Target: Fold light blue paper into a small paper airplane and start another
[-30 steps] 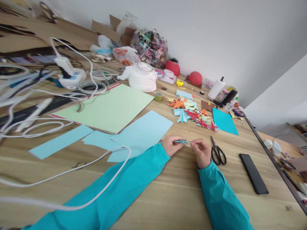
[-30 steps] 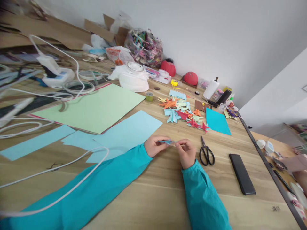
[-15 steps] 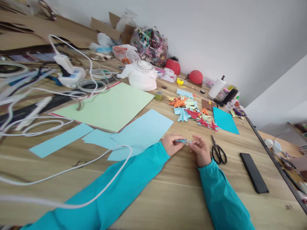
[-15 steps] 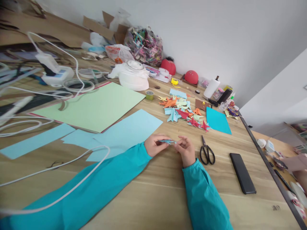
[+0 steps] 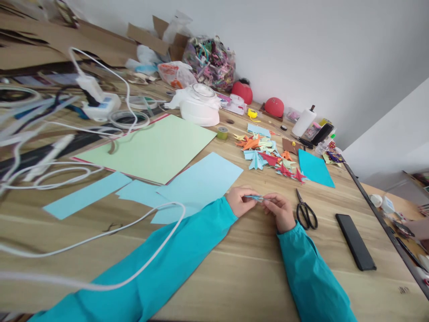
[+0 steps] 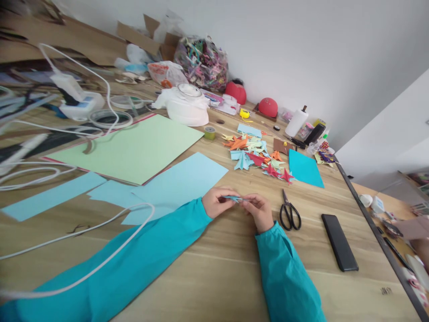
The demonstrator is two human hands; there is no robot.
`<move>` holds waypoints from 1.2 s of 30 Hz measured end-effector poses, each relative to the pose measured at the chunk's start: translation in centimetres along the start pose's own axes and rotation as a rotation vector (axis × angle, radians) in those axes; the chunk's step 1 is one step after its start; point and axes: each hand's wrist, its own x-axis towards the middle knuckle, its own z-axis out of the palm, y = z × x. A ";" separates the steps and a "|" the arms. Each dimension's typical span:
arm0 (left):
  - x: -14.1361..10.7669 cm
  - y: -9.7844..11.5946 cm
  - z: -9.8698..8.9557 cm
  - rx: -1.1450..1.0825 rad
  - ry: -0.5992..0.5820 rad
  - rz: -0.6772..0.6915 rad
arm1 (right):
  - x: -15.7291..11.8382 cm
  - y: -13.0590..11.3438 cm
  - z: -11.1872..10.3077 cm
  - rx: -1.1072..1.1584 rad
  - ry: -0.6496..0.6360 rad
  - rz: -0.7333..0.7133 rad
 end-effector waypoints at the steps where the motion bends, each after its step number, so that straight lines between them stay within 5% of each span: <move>1: 0.0 0.1 0.0 0.001 -0.007 0.009 | 0.0 0.0 0.0 0.009 -0.002 0.011; 8: 0.1 0.5 -0.2 -0.007 -0.035 -0.011 | 0.1 0.0 -0.1 -0.045 -0.031 -0.008; 16: 0.2 0.2 -0.3 -0.042 -0.036 -0.230 | 0.2 0.1 -0.4 -0.172 -0.015 -0.058; 36: 0.2 0.2 -0.2 -0.091 -0.073 -0.286 | 0.4 -0.1 -1.1 -0.068 -0.084 0.121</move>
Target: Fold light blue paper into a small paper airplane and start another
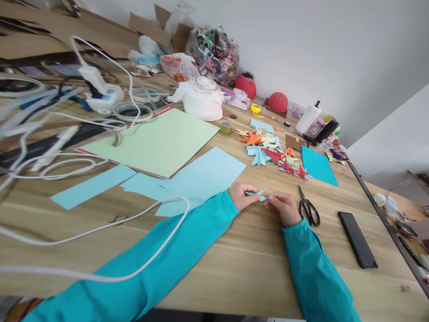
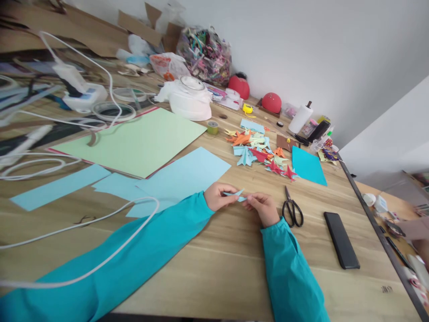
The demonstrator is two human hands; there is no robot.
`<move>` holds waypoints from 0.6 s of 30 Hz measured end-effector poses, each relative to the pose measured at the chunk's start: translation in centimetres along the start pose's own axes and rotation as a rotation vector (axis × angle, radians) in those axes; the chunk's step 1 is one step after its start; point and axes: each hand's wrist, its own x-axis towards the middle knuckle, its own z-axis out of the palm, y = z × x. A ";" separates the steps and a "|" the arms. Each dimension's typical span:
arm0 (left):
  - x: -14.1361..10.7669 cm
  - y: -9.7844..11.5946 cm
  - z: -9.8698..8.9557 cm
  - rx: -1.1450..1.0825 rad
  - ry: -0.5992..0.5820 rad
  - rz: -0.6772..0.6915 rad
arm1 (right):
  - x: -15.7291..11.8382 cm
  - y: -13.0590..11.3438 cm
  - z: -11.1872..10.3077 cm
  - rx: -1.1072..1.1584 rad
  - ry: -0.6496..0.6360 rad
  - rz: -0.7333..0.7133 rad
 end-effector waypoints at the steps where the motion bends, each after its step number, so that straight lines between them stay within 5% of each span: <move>1: 0.0 0.0 0.0 -0.001 -0.001 -0.001 | 0.0 0.0 0.0 -0.012 0.000 -0.001; 9: 0.1 -0.3 0.1 0.018 0.014 0.006 | -0.1 -0.6 0.1 -0.176 -0.072 -0.073; 18: 0.0 -0.3 0.1 0.026 0.021 -0.008 | -0.3 -0.5 0.6 -0.227 -0.001 -0.133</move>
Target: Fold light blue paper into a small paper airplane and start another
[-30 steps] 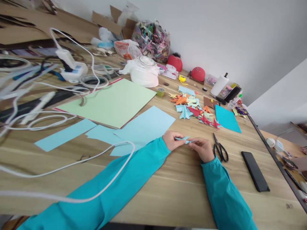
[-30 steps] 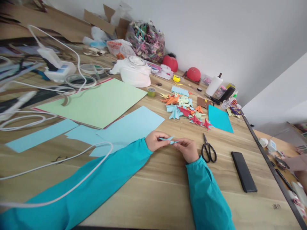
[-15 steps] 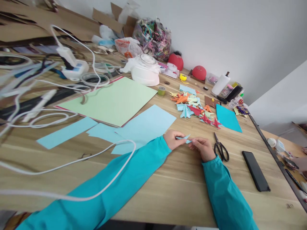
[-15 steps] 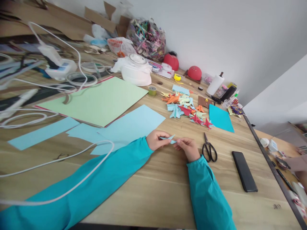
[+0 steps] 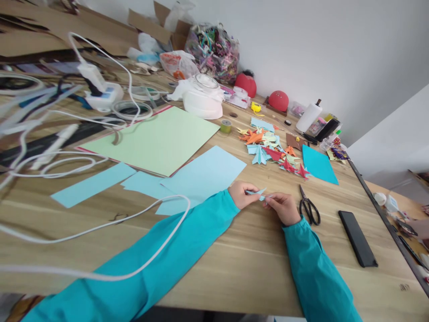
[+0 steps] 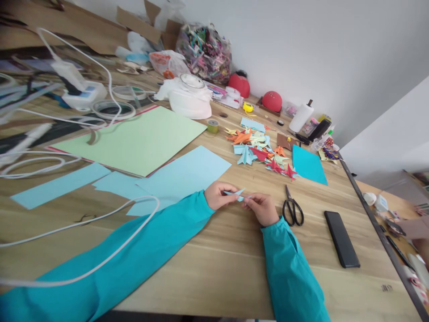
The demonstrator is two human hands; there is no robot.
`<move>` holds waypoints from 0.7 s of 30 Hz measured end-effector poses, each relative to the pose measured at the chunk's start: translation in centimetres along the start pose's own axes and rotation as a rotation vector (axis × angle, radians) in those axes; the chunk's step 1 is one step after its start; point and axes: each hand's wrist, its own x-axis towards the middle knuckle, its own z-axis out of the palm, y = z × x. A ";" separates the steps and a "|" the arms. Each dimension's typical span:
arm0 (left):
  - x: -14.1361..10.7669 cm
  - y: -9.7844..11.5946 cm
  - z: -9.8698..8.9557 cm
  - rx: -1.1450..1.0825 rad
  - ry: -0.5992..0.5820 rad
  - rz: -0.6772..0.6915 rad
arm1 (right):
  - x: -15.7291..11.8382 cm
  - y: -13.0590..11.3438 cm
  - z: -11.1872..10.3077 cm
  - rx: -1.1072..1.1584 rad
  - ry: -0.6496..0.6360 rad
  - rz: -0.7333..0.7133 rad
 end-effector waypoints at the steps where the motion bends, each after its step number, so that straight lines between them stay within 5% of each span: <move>1: 0.0 0.0 0.0 0.001 0.002 -0.002 | 0.0 0.0 0.0 -0.003 0.005 -0.004; 21: 0.0 0.3 0.0 0.002 0.016 0.040 | 0.2 0.3 0.0 0.139 0.025 0.047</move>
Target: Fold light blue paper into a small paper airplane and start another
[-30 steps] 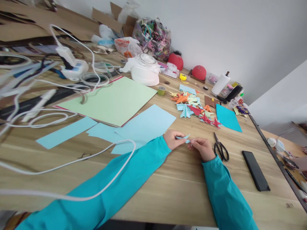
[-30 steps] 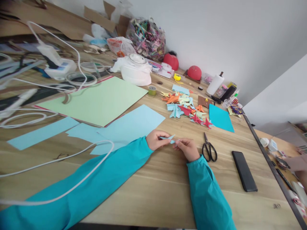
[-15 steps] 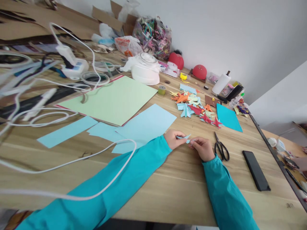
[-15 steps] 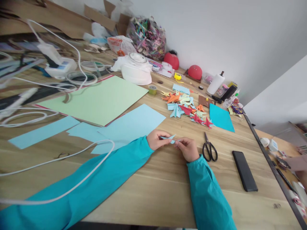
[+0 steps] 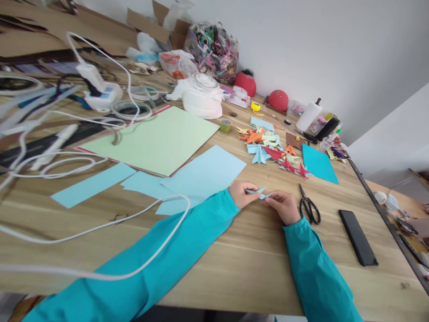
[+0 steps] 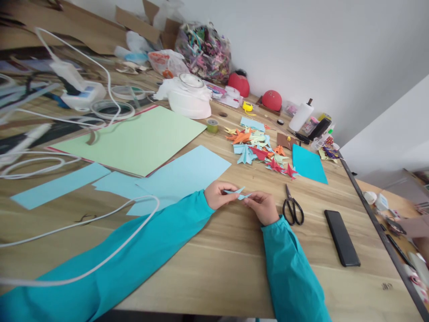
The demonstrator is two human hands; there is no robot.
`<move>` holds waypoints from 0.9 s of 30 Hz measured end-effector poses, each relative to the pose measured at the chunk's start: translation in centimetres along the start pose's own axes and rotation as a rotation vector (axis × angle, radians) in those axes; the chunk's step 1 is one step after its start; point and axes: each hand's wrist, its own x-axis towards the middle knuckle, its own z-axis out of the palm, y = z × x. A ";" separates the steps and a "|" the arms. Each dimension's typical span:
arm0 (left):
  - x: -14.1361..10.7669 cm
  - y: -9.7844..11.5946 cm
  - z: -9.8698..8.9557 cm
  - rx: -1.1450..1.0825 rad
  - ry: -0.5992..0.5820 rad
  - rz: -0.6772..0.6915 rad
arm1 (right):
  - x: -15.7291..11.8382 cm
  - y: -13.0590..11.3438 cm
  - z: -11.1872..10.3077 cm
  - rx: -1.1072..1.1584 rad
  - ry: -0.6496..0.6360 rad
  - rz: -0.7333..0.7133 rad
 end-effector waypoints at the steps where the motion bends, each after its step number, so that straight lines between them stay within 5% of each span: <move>1: 0.0 0.0 0.0 -0.002 -0.002 0.002 | 0.0 0.0 0.0 0.001 0.003 0.003; 27: -0.1 -0.1 0.2 -0.014 0.004 0.016 | -0.3 0.3 0.1 -0.055 0.006 -0.049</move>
